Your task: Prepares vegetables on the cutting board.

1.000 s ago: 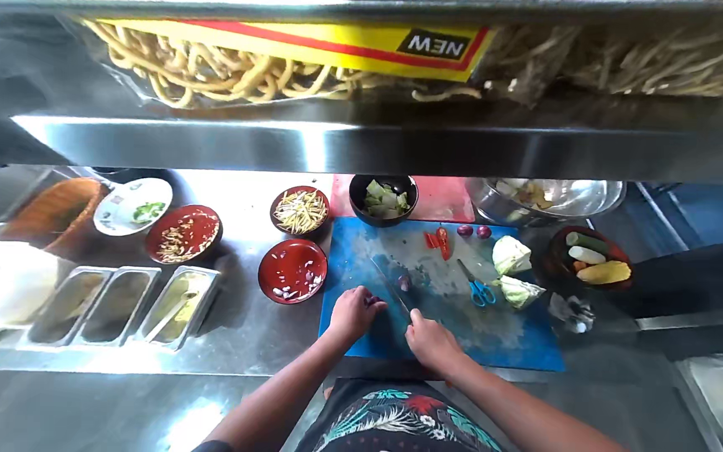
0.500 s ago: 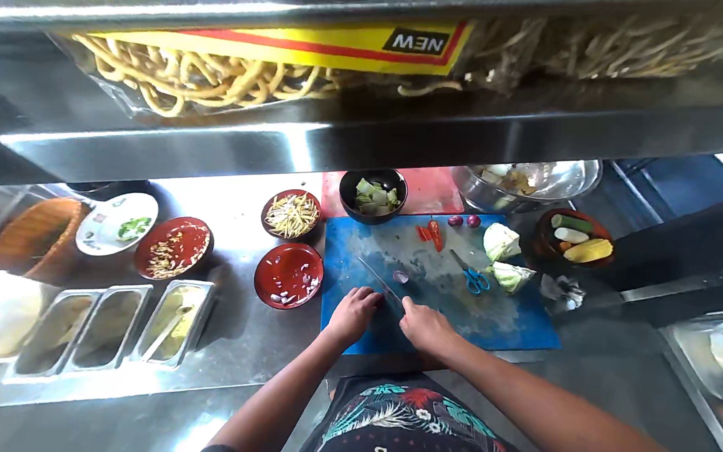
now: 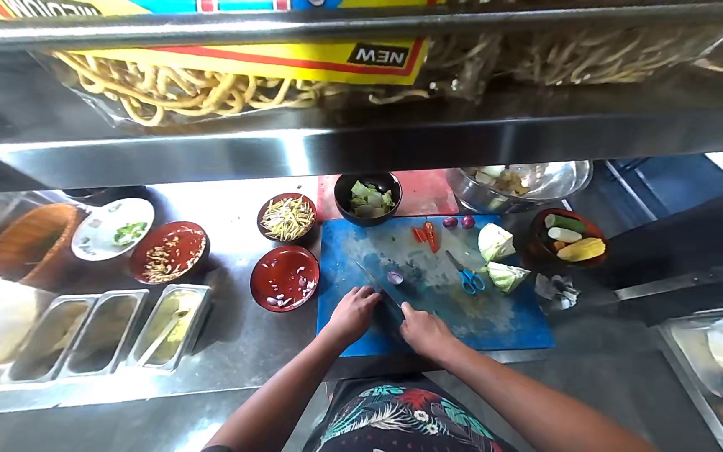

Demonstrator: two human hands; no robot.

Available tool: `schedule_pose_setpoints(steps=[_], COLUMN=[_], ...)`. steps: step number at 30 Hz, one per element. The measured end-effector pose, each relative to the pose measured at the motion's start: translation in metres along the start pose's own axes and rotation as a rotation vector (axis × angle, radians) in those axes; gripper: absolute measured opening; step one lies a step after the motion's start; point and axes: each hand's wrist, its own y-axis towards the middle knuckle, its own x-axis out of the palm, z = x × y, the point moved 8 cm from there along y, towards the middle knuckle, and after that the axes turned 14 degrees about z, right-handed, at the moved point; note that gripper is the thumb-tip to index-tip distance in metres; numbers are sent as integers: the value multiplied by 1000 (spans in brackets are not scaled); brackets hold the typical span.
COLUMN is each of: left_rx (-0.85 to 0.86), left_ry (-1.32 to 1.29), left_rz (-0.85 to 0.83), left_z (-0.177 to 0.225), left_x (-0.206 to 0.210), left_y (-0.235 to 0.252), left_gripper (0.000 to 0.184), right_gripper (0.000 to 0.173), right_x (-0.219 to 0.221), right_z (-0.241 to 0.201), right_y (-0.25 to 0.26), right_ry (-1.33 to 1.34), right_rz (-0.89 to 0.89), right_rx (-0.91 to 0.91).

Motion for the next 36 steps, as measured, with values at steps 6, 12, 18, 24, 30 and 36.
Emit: schedule_pose_setpoints(steps=[6, 12, 18, 24, 30, 36], left_rx=[189, 243, 216, 279, 336, 436], left_ry=[-24, 14, -7, 24, 6, -24], left_rz=[13, 48, 7, 19, 67, 193], left_z=[1, 6, 7, 7, 7, 2], left_x=[-7, -9, -12, -13, -18, -17], left_y=[0, 0, 2, 5, 4, -4], left_gripper=[26, 21, 24, 25, 24, 16], right_gripper=[36, 32, 39, 35, 38, 38], right_x=[-8, -36, -1, -28, -5, -4], right_z=[-2, -23, -20, -42, -37, -42], right_y=[-3, 4, 3, 10, 19, 5], right_ry=[-58, -114, -48, -29, 27, -20], right_rz=[-7, -2, 46, -3, 45, 29], right_rx=[-22, -49, 24, -23, -19, 1])
